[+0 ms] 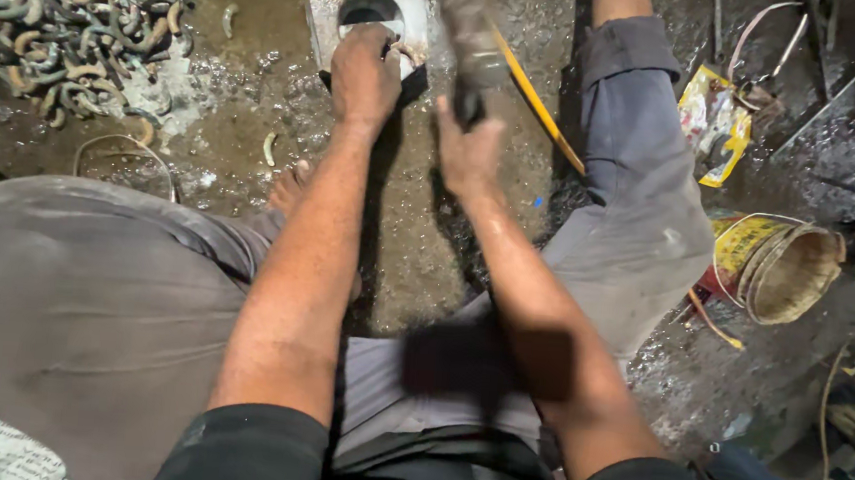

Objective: The person sits on a wet floor and repeatedly uses a hammer and pliers to shape small metal hooks on a metal block. They pick up hooks from a pile, strike them, and adjust them with pliers.

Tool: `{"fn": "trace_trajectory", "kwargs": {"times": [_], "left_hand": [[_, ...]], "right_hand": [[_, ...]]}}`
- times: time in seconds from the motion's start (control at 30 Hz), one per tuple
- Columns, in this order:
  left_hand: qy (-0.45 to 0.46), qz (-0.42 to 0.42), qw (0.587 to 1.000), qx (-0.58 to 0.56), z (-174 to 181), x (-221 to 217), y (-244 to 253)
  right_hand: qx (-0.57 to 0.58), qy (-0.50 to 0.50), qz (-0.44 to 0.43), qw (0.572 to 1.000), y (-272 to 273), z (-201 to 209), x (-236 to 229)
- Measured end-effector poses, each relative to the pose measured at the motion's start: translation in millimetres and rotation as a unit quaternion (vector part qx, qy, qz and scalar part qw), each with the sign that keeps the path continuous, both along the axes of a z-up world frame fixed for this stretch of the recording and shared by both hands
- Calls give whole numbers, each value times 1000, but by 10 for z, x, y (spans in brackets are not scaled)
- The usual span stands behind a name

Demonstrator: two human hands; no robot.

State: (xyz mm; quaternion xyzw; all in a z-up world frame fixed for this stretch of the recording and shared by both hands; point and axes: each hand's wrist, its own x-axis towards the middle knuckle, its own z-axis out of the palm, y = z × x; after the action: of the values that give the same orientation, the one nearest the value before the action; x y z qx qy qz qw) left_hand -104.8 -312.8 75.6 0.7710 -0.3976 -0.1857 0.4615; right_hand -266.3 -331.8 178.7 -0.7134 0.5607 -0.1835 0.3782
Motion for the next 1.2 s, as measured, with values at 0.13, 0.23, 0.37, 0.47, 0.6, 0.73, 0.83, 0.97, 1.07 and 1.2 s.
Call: {"fn": "trace_trajectory", "kwargs": {"times": [0.13,0.23,0.37,0.47,0.6,0.73,0.83,0.97,1.07,1.2], "left_hand": [[29,0,999,-15,86,10,13],[16,-18,1000,-11,87,-38,115],[4,-26,1000,-7,80,71,-19],[-24,-30,999,-28,37,-3,85],[-59,-41,997,-22,81,22,55],[13,-68,997,44,151,59,55],[-28,-69,997,-15,164,60,43],[-5,-75,997,-16,146,52,63],[-2,-70,998,0,158,59,37],[0,-57,998,-11,183,68,31]], "right_hand": [[36,139,45,989,75,-431,-47],[97,156,15,983,56,-680,-166],[137,120,-33,983,-157,-639,-112],[65,122,-57,989,-122,-386,-139],[59,35,-28,997,-134,13,-71],[74,82,13,994,-63,76,26],[60,112,44,991,-33,-63,17],[73,141,46,986,18,-241,-33],[32,145,65,987,-30,-198,23],[46,39,21,998,-148,185,102]]}}
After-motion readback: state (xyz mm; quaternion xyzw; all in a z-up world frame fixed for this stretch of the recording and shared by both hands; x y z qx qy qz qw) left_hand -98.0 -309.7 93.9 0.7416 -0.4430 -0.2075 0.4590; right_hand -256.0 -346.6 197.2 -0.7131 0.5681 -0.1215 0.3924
